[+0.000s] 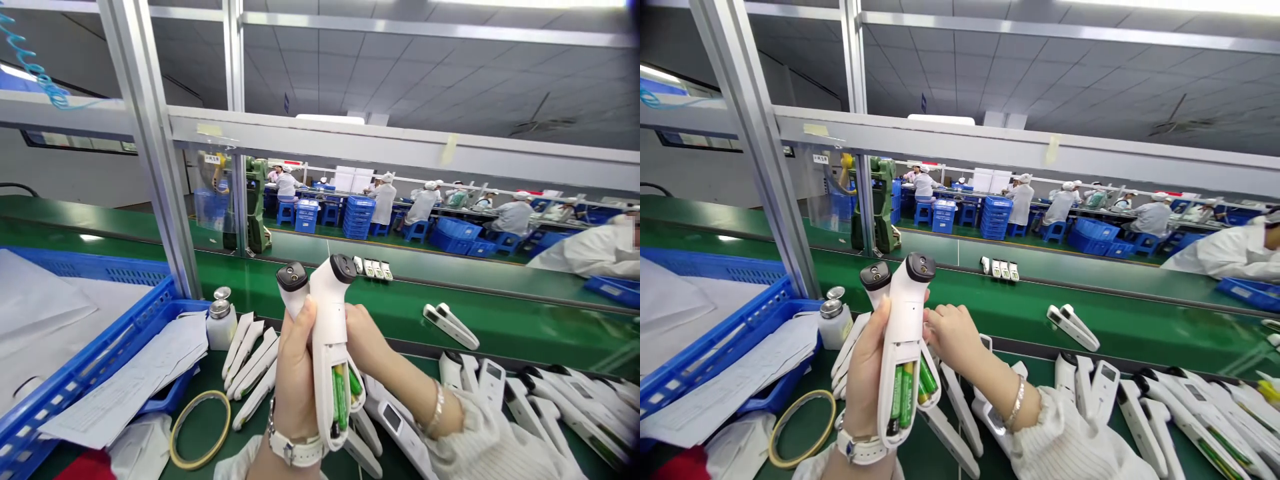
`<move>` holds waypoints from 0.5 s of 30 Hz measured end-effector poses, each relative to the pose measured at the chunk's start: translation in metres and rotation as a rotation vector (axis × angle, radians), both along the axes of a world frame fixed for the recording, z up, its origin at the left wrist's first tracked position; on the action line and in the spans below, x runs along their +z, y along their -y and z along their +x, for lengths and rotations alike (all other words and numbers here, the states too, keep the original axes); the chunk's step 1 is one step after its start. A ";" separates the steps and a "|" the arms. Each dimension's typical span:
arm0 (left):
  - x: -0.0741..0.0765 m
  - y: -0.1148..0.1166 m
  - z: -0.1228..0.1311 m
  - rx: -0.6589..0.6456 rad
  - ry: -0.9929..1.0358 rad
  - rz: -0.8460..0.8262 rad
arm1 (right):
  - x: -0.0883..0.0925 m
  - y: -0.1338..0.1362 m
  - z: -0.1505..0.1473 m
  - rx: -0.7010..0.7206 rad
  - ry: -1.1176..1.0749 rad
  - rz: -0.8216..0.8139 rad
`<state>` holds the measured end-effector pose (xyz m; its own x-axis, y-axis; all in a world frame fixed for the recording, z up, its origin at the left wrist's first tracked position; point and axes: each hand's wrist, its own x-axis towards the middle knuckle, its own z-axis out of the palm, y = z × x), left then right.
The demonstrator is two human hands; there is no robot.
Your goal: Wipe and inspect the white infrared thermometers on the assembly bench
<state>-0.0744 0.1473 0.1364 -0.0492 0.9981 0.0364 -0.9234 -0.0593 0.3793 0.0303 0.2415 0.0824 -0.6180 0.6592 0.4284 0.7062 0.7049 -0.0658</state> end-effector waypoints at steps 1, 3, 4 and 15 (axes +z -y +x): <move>-0.001 0.001 0.000 0.000 -0.015 -0.004 | 0.004 0.003 0.007 -0.005 -0.050 0.019; -0.002 0.001 0.002 -0.014 -0.055 -0.025 | 0.017 0.015 0.024 -0.034 -0.161 0.070; -0.003 0.001 0.004 -0.021 -0.075 -0.043 | 0.025 0.024 0.033 -0.056 -0.233 0.101; -0.015 0.009 0.041 -0.046 -0.081 0.075 | 0.058 0.108 0.050 0.082 -0.588 0.287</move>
